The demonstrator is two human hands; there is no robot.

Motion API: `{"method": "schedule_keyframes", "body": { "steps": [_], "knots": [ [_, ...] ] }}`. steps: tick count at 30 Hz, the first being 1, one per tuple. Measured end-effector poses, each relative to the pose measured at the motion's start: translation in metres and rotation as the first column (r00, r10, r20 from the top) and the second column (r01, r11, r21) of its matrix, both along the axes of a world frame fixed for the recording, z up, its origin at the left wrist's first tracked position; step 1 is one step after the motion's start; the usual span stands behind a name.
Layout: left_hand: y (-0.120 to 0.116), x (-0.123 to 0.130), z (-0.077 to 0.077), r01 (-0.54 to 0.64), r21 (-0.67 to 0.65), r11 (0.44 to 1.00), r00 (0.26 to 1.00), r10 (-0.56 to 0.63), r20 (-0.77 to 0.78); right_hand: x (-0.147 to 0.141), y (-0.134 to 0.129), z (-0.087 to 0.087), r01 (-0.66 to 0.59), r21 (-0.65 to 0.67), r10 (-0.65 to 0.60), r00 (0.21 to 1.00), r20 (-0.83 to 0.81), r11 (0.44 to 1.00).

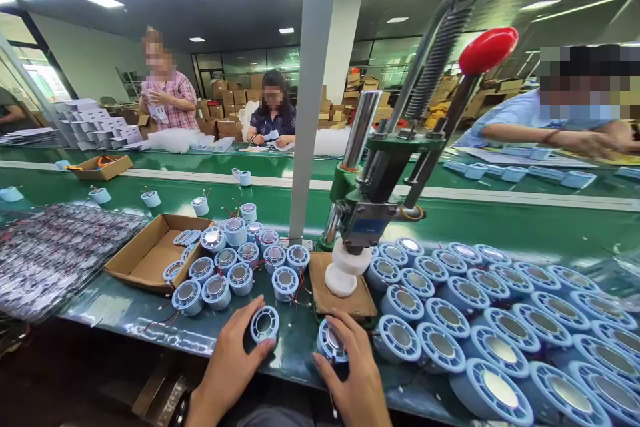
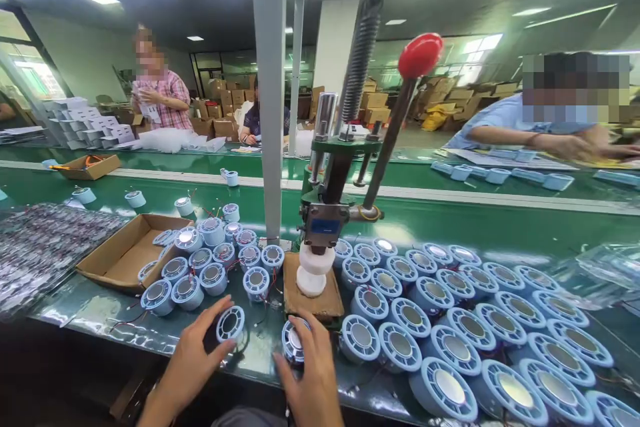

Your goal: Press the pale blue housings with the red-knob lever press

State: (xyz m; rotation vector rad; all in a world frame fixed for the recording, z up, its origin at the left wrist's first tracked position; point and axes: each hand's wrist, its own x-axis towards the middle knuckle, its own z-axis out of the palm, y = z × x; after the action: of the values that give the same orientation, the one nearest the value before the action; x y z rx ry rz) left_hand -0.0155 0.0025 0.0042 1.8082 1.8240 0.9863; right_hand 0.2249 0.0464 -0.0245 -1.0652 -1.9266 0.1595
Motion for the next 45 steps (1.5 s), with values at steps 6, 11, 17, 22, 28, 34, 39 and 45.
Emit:
{"method": "schedule_keyframes", "body": {
  "steps": [6, 11, 17, 22, 28, 34, 39, 45],
  "knots": [
    [0.001, 0.048, 0.021, 0.277, 0.137, 0.951, 0.959, -0.264, -0.104, -0.034, -0.011, -0.014, -0.04, -0.003, 0.039, 0.985, -0.169, 0.999],
    [0.009, 0.071, 0.017, 0.249, 0.067, 0.966, 0.96, -0.237, -0.15, -0.039, -0.014, -0.031, 0.002, -0.08, -0.022, 0.968, -0.251, 0.997],
    [0.004, 0.071, 0.006, 0.101, 0.058, 0.993, 0.992, -0.096, -0.085, -0.038, -0.015, -0.03, 0.011, -0.024, -0.016, 0.971, -0.238, 1.0],
    [-0.002, 0.078, -0.002, 0.019, 0.054, 0.998, 0.999, -0.02, 0.027, -0.036, -0.016, -0.029, 0.018, -0.048, -0.027, 0.977, -0.213, 0.999],
    [-0.006, 0.09, -0.013, -0.132, 0.099, 0.986, 0.982, 0.117, 0.146, -0.043, -0.018, -0.035, 0.025, -0.101, -0.051, 0.966, -0.255, 0.995],
    [-0.005, 0.092, -0.019, -0.098, 0.13, 0.987, 0.982, 0.075, 0.173, -0.036, -0.013, -0.029, -0.047, -0.063, 0.039, 0.992, -0.119, 0.997],
    [-0.003, 0.097, -0.034, -0.046, 0.14, 0.989, 0.99, 0.026, 0.141, 0.017, 0.01, 0.049, -0.272, -0.129, 0.296, 0.923, 0.244, 0.954],
    [-0.003, 0.097, -0.041, -0.053, 0.08, 0.995, 0.99, 0.042, 0.136, 0.073, 0.084, 0.287, 0.208, 0.466, -0.262, 0.964, 0.054, 0.86]
  ]
}}
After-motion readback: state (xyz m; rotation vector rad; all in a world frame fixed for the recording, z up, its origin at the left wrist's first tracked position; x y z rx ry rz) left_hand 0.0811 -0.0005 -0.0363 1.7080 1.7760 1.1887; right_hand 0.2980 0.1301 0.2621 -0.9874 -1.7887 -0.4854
